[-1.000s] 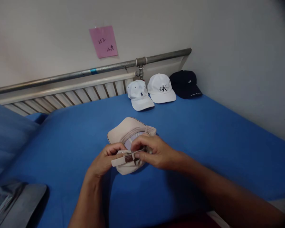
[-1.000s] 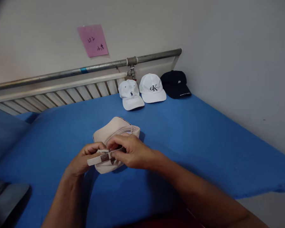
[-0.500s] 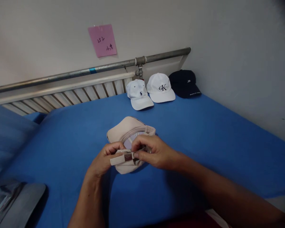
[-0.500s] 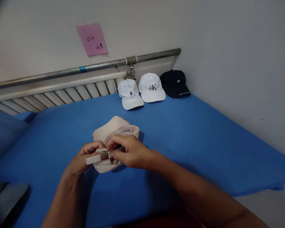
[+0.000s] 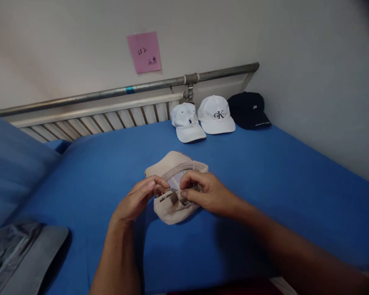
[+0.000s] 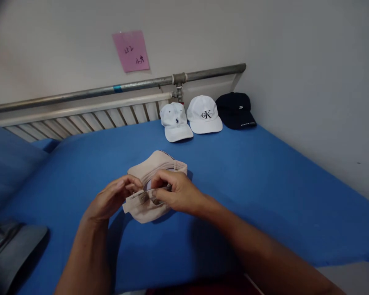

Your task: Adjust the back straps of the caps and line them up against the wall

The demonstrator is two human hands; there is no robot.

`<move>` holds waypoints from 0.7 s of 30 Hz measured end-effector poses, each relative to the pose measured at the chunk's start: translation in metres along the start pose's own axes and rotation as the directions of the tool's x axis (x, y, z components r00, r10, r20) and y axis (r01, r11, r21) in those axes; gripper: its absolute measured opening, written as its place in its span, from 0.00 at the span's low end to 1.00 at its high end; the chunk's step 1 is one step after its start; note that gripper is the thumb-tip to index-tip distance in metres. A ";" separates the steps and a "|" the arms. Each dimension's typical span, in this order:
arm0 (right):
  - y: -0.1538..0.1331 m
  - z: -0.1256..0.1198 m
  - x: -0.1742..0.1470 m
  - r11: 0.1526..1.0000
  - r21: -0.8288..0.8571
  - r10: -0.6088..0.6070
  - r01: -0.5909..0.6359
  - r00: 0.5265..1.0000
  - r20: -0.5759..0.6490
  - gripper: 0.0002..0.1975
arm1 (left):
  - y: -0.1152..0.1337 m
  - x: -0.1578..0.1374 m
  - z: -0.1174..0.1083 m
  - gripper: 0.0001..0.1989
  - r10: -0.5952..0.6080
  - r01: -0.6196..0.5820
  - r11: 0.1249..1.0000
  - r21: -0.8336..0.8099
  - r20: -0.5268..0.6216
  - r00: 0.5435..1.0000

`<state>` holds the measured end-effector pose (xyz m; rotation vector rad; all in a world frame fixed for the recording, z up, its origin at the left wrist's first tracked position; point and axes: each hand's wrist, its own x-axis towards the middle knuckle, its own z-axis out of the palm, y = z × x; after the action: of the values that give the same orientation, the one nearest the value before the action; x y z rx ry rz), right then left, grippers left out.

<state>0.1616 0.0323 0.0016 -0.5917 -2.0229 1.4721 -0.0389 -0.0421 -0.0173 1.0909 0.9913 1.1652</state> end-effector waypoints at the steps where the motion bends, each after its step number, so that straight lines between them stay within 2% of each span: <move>1: 0.000 0.001 0.000 1.000 0.005 0.002 -0.002 1.000 0.001 0.04 | 0.001 -0.001 -0.001 0.22 0.012 -0.013 0.999 0.042 0.033 0.999; 5: 0.000 0.003 0.000 0.999 -0.039 -0.019 0.020 1.000 0.009 0.04 | 0.008 -0.007 0.000 0.25 -0.013 -0.033 0.944 0.328 0.137 0.990; 9: -0.001 0.003 -0.001 0.994 -0.099 -0.037 0.039 0.999 0.014 0.07 | 0.015 -0.012 0.005 0.14 -0.071 0.004 0.850 0.527 0.107 0.992; 12: 0.001 0.000 -0.001 0.994 -0.099 -0.047 0.054 0.996 0.072 0.05 | 0.013 -0.013 0.007 0.07 -0.055 0.003 0.842 0.540 0.082 0.995; 14: 0.002 -0.001 0.000 0.990 -0.113 -0.074 0.089 0.988 0.132 0.04 | 0.011 -0.013 0.007 0.07 -0.044 -0.007 0.849 0.528 0.084 0.995; 17: 0.004 -0.001 0.000 0.976 -0.158 -0.117 0.152 0.970 0.212 0.08 | 0.009 -0.013 0.007 0.06 -0.041 -0.007 0.844 0.536 0.078 0.996; 21: 0.007 0.000 0.001 0.984 -0.154 -0.050 0.092 0.965 0.256 0.07 | 0.009 -0.012 0.008 0.06 -0.033 -0.017 0.841 0.540 0.083 0.996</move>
<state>0.1612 0.0350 -0.0048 -0.4082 -2.3541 1.4046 -0.0343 -0.0548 -0.0062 1.5690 1.2951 0.8308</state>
